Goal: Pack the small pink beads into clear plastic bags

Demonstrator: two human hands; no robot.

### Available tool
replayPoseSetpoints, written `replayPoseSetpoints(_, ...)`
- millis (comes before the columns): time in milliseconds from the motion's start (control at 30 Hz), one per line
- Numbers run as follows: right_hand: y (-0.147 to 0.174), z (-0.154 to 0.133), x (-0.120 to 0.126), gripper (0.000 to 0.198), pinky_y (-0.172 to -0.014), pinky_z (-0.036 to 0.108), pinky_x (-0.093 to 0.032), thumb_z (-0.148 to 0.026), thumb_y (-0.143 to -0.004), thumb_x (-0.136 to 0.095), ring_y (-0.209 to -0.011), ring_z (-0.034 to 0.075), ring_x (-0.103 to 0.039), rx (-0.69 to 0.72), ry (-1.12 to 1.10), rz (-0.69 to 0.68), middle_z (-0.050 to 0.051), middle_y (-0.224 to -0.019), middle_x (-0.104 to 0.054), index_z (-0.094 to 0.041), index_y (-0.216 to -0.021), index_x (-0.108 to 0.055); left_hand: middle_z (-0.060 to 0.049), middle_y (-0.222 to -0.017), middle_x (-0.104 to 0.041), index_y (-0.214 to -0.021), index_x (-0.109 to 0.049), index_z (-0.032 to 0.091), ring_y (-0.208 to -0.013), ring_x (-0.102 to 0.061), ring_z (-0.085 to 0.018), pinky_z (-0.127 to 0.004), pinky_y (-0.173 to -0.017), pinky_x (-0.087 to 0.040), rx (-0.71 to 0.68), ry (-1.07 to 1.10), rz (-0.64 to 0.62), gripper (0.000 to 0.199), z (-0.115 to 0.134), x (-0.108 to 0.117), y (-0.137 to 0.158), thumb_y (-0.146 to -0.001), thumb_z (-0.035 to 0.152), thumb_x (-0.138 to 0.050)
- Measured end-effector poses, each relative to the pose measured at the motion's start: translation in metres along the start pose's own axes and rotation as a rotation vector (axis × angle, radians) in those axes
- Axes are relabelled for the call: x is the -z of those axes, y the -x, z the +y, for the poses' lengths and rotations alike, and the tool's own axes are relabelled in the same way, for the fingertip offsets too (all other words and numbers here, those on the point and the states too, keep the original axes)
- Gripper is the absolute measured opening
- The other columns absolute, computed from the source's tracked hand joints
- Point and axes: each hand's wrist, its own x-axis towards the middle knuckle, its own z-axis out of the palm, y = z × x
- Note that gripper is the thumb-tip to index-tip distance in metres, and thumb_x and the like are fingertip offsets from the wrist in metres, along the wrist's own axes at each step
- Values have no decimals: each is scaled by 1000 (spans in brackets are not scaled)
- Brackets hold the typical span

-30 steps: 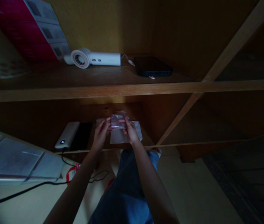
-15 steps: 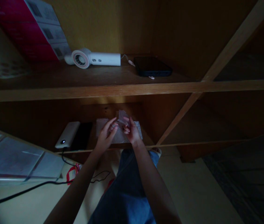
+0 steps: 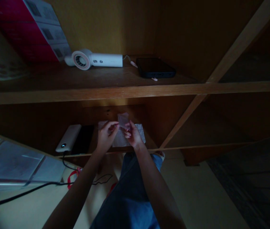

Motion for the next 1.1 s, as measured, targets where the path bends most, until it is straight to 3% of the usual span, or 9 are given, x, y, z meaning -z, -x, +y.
replayPoseSetpoints(333,0,-2,-7,36,-31,15,-7,-49,-80,-51,-31,1,-14,-5,-30,55,-8,-44,-39,-18,-63,-45,-2,-87,-64,-93,-62,21,-76,-58,-12,-22,-71,-44,-2,22,112,18,-1,0,4,-86,26,-46)
replayPoseSetpoints(467,-1,-3,-5,36,-30,14,-6,-47,-81,-50,-31,1,-12,-98,-58,78,-9,-40,-33,-18,-61,-44,-2,-87,-63,-91,-63,22,-81,-58,-13,-22,-74,-43,-34,12,96,19,0,2,3,-87,26,-44)
replayPoseSetpoints(600,-3,-2,-1,35,-30,14,-6,-43,-80,-53,-30,1,-12,-163,-50,55,-10,-39,-31,-18,-58,-41,-2,-88,-65,-99,-61,21,-76,-60,-12,-21,-71,-45,67,105,66,23,-2,3,3,-88,33,-44)
replayPoseSetpoints(767,-4,-1,1,35,-30,14,-7,-39,-76,-59,-29,0,-15,-103,34,18,-10,-39,-32,-19,-57,-37,-2,-76,-65,-92,-64,18,-65,-60,-12,-21,-60,-45,179,181,45,29,-12,8,4,-86,40,-46)
replayPoseSetpoints(933,-2,-2,-5,32,-31,15,-6,-41,-76,-58,-30,1,-14,-63,95,27,-10,-39,-32,-19,-60,-42,-4,-83,-68,-85,-68,17,-74,-63,-15,-24,-68,-49,181,255,56,22,-22,13,3,-79,36,-57)
replayPoseSetpoints(1100,-9,0,1,33,-31,16,-11,-50,-75,-56,-30,3,-15,154,245,201,-12,-37,-26,-20,-65,-46,-4,-89,-68,-89,-68,19,-81,-64,-15,-28,-77,-50,159,255,129,19,-25,17,8,-79,31,-58)
